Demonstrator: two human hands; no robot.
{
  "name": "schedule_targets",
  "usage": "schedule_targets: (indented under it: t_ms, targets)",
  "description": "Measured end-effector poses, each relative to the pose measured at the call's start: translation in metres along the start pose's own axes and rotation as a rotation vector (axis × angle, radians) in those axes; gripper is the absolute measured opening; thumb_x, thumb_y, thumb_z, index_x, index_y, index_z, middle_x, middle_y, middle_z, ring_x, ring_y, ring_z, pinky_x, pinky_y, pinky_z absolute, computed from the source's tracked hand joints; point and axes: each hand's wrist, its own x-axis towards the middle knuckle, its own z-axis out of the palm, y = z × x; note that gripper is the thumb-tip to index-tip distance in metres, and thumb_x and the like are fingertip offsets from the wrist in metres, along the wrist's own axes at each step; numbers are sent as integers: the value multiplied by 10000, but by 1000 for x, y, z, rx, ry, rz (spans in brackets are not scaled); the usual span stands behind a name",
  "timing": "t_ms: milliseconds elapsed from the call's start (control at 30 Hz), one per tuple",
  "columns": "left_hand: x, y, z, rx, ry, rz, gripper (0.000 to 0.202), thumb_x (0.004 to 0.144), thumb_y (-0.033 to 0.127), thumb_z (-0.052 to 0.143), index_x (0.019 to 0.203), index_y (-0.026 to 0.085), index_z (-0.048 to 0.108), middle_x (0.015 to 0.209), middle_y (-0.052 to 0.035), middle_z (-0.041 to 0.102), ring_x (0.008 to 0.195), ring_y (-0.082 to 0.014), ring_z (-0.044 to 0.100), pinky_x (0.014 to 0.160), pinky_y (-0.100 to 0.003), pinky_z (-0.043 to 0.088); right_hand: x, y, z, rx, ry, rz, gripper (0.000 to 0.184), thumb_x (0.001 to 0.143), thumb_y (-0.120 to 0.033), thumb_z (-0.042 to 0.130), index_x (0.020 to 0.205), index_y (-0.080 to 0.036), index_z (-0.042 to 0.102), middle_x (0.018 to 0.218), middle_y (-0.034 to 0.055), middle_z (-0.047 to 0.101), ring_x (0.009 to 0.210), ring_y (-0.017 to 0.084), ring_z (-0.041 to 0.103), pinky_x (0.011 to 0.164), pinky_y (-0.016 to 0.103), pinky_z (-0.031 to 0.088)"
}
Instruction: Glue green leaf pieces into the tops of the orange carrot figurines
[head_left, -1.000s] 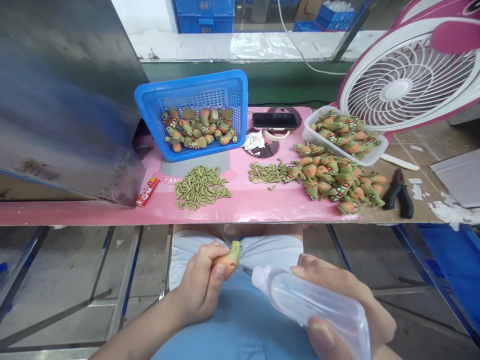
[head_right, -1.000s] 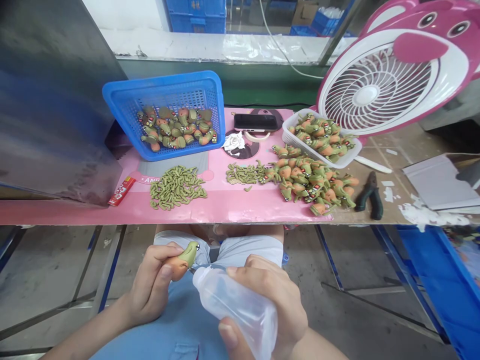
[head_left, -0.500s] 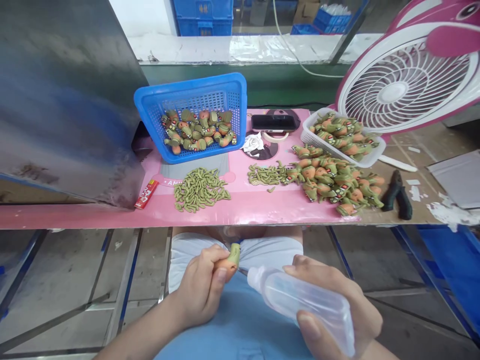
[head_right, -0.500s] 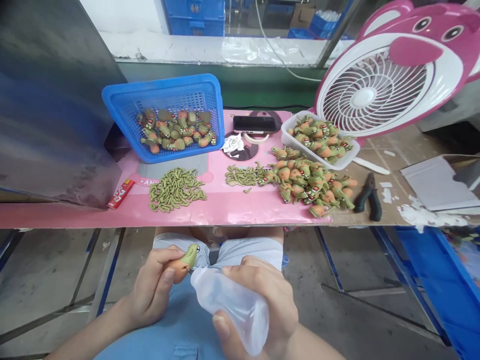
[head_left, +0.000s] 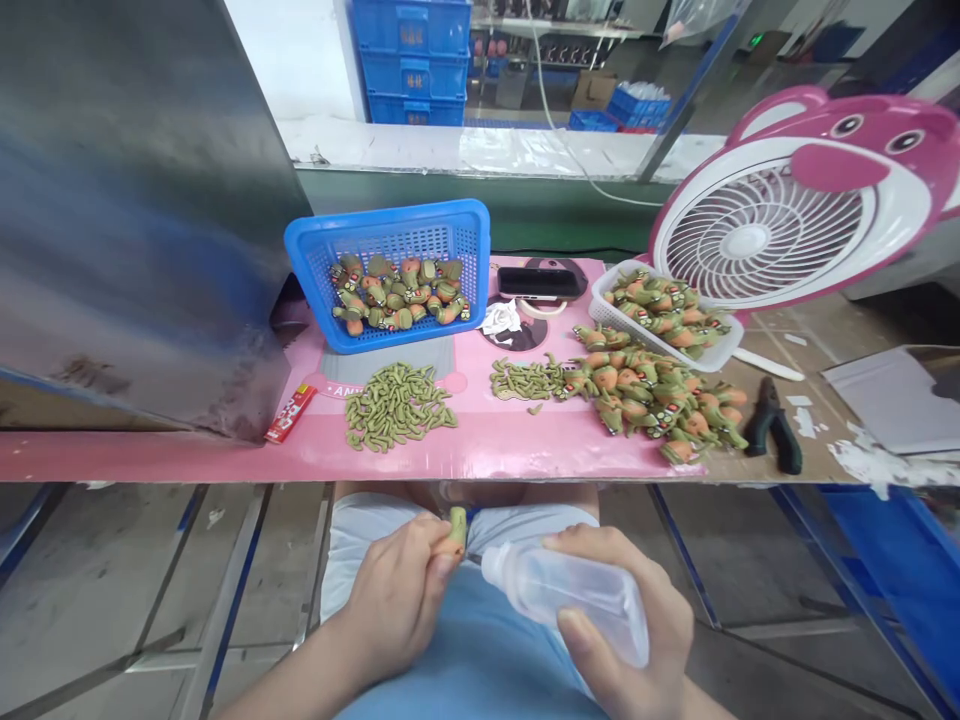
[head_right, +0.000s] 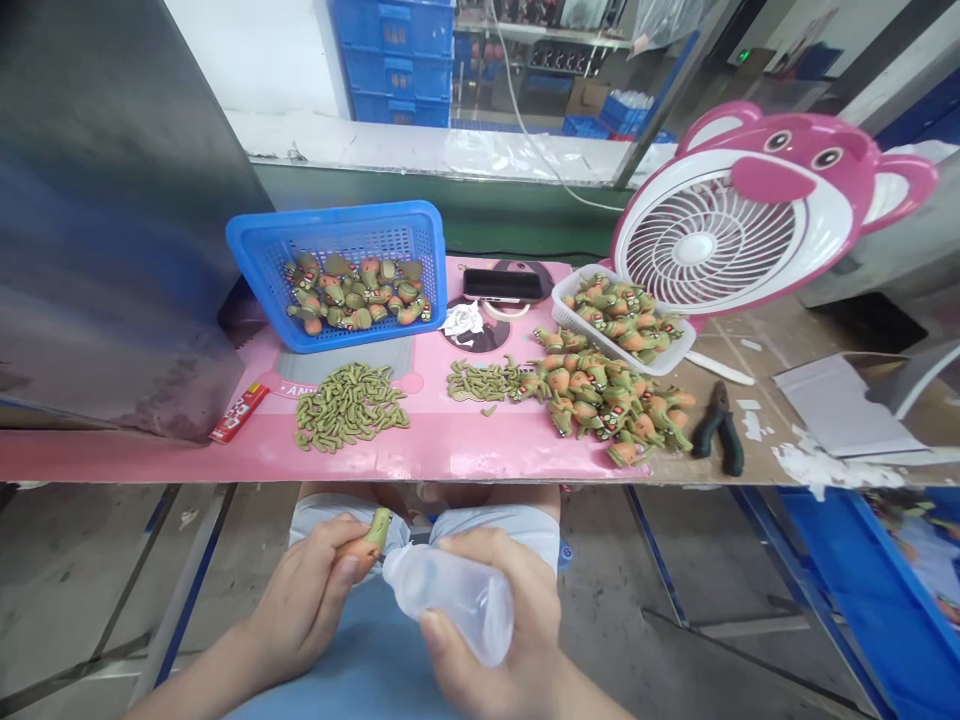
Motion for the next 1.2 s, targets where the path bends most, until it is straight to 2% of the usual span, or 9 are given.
schedule_targets:
  t_ms: [100,200,367,600,767,833,933,1067,1200]
  targets:
    - [-7,-8,1,-98,105,-145,155,883,213,345,988,216,460,725,-10,612,585,-141,591,538,-227,452,-10,15,0,120,54,187,203,801,-363,529,852,-173,580,661,19,580,499,124,546,419,185,438]
    - [-12,-20,-2,-252,308,-483,193,883,345,381,938,211,508,704,-11,595,571,-139,547,512,-236,416,-21,44,-5,247,124,371,252,793,-382,536,868,-145,576,686,46,585,478,139,533,409,222,433]
    - [-8,-34,-13,-669,474,-837,364,769,542,504,853,188,491,607,1,560,473,-107,435,418,-196,331,-15,102,-12,125,284,614,431,628,-456,667,866,-151,477,728,51,583,618,166,556,532,253,458]
    - [1,-27,-11,-954,557,-853,354,760,521,536,838,183,463,560,25,551,407,-59,368,405,-160,257,2,151,-9,-80,339,571,569,561,-478,683,911,-187,341,869,81,569,801,228,580,744,413,463]
    - [-11,-30,-14,-946,564,-881,378,738,537,552,825,180,464,545,9,564,388,-67,359,392,-175,248,-17,135,-3,-427,459,327,536,640,-421,677,1016,-153,406,1036,135,429,956,281,448,785,464,395]
    - [-14,-27,-17,-943,563,-910,377,740,536,553,830,179,470,546,10,561,398,-66,360,403,-176,259,-22,119,13,-522,357,132,362,739,-346,618,990,-156,439,937,100,455,872,240,454,731,389,404]
    - [-11,-18,-21,-941,561,-933,370,745,531,556,833,179,480,564,12,561,447,-70,380,427,-167,274,-12,100,52,-529,-61,-83,60,851,-229,474,885,-188,502,742,24,520,686,166,490,621,274,421]
    - [-7,-6,-24,-953,548,-932,378,736,539,566,828,182,483,583,9,564,492,-80,407,432,-160,277,24,93,99,-636,-404,-73,93,789,-105,525,860,-154,562,755,42,591,722,195,518,621,280,444]
    - [-11,-3,-28,-949,536,-935,388,742,547,552,831,175,489,561,10,553,467,-76,371,428,-168,270,52,90,116,-759,-678,10,77,763,-58,538,762,-109,597,786,103,619,818,252,549,645,313,461]
